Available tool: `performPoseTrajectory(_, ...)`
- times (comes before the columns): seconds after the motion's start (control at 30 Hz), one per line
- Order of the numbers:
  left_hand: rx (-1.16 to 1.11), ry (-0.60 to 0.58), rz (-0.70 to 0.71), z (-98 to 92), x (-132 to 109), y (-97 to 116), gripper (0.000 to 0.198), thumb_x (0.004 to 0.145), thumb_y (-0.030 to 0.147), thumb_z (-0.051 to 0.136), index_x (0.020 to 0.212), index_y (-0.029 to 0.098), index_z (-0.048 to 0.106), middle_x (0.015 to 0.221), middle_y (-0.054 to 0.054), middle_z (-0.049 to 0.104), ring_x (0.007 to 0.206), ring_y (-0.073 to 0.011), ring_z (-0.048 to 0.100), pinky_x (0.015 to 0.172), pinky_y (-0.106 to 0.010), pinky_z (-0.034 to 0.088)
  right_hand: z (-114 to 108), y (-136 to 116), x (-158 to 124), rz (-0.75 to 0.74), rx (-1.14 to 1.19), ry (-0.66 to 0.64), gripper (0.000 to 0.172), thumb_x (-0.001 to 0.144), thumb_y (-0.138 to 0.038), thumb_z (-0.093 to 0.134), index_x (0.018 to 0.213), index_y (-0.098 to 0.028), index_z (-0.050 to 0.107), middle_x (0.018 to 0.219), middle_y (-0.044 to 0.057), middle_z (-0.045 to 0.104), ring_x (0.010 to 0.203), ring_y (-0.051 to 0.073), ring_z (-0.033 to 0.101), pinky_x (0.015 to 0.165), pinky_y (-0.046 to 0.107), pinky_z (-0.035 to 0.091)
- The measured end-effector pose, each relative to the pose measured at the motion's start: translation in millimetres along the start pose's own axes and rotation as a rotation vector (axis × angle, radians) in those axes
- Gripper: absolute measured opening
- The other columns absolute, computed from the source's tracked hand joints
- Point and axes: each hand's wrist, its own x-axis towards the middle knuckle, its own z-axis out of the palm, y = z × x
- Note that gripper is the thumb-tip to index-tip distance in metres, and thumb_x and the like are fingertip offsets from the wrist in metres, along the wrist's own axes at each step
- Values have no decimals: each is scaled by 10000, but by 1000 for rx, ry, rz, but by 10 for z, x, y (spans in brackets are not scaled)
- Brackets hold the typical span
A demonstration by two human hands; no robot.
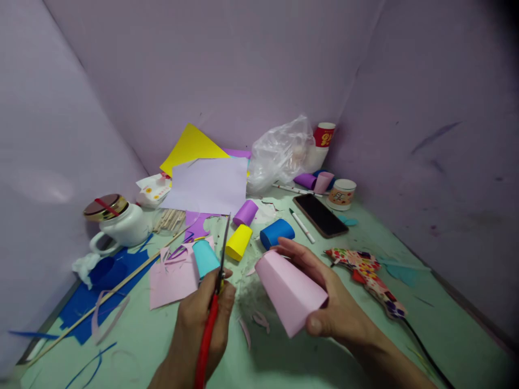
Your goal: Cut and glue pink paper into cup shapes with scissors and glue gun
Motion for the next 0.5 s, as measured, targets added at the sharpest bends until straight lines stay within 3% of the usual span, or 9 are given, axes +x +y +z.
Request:
performPoseTrajectory(0.1, 343, -69, 158, -76, 10, -35, 296, 878, 350, 462, 1113, 217, 583, 921, -64, 700, 819, -215, 680, 767, -286, 511, -64, -36, 19, -33, -18, 30, 1124, 346, -608, 870, 1342, -290, 459, 1383, 130, 484, 1259, 413, 446, 1078, 578, 258)
performPoseTrajectory(0.23, 469, -259, 177, -93, 24, -75, 469, 801, 237, 454, 1266, 205, 504, 1192, -117, 646, 1108, -276, 607, 919, -343, 482, -83, -54, 0, -56, -64, 19, 1130, 369, -614, 867, 1360, -286, 434, 1408, 134, 467, 1296, 413, 410, 1094, 584, 228)
performPoseTrajectory(0.5, 617, -298, 124, -38, 19, -113, 534, 714, 110, 447, 1235, 197, 521, 1127, -129, 653, 1115, -300, 580, 955, -402, 430, -59, 14, -49, -77, -288, -50, 1204, 397, -688, 820, 1429, -283, 350, 1489, 141, 381, 1356, 411, 336, 1130, 590, 167)
